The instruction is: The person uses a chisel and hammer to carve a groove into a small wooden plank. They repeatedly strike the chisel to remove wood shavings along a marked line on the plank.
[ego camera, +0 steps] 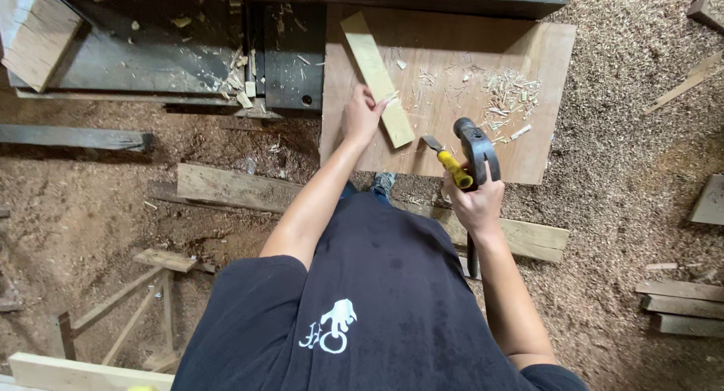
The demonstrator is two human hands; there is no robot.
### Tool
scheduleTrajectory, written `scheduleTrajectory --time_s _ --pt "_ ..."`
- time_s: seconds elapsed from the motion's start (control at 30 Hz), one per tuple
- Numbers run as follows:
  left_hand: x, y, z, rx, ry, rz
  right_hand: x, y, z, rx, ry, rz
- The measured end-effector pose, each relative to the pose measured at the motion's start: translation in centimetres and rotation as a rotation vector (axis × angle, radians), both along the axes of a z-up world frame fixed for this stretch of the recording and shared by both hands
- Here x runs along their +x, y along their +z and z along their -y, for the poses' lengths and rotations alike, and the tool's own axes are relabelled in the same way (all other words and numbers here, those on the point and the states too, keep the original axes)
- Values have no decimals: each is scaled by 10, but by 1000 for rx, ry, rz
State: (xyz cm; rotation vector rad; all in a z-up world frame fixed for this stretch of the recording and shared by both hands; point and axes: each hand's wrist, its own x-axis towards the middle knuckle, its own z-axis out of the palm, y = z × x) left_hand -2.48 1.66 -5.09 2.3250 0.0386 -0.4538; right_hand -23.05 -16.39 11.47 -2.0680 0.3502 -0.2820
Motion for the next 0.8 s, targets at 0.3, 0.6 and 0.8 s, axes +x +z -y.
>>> scheduleTrajectory --time_s 0.3,0.6,0.8 --pt "4 -38 4 -183 -225 124 1 0 -13 -127 9 18" --pt "-3 -17 -5 83 -359 178 2 0 -16 -13 -13 -63" --pt "4 -28 -16 222 -330 314 2 -5 -15 -109 9 -12"
